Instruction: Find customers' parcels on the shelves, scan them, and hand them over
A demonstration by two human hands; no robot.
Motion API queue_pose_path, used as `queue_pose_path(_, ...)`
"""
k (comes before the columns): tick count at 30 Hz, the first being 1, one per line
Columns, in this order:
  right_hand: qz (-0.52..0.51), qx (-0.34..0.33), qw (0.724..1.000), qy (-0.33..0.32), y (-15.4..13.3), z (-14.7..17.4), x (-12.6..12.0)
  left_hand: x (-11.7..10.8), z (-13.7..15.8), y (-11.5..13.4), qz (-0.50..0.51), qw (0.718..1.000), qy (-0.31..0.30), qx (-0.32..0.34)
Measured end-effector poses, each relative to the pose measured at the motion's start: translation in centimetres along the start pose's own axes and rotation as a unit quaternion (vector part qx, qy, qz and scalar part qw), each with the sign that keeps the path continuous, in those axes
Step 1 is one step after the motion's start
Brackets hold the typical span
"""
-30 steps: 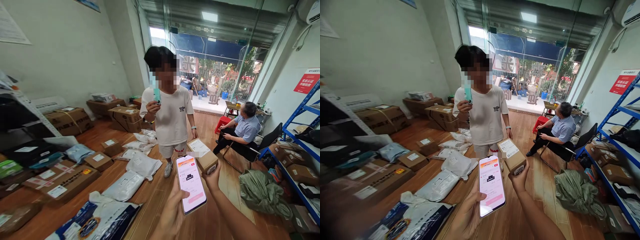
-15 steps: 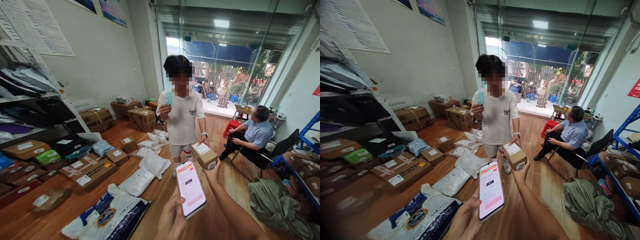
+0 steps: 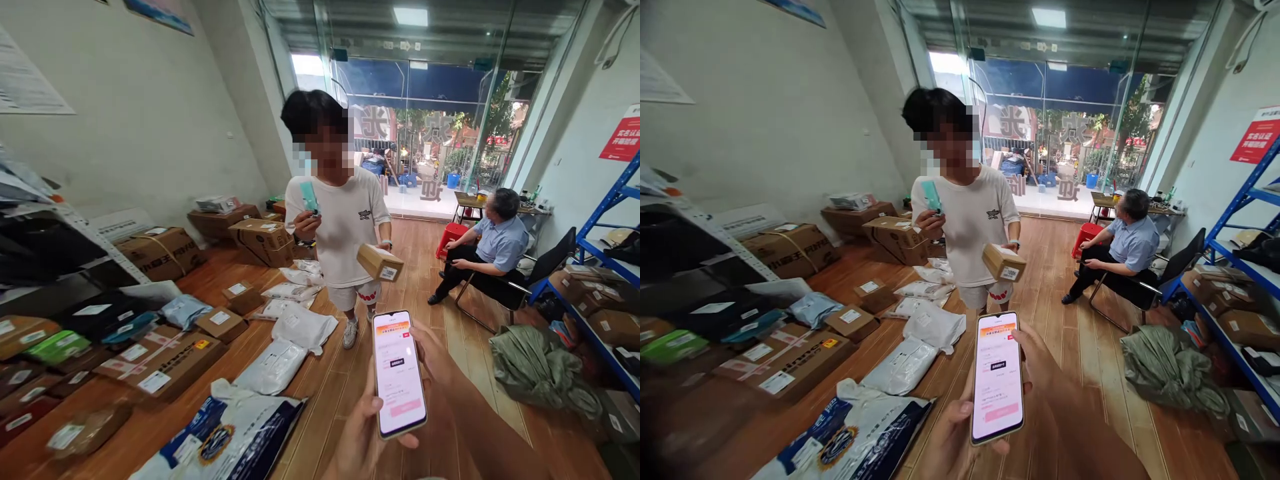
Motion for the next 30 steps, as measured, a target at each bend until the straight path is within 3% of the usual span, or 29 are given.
queue_pose_path(6, 0.001, -0.030, 0.998, 0.060, -2.0, 2.4, -3.3, 1.5, -0.6, -1.9, -0.064, 0.997, 0.045, -0.006)
queue_pose_path(20, -0.007, -0.037, 0.993, 0.116, -5.3, 4.7, -10.9, 7.5, -2.2, -6.3, -0.115, 0.993, 0.028, -0.020)
queue_pose_path(30, -0.035, -0.044, 0.990, 0.129, -6.4, 5.4, -14.7, 9.7, -3.2, -9.4, -0.151, 0.987, 0.024, -0.041)
Point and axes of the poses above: each hand's wrist, its own z-axis away from the middle knuckle, its own x-axis out of the palm, y = z × x, the point moved 8 cm from there along -z, towards the middle knuckle, and after that the axes turned 10 degrees about y, right-handed, at the moved point
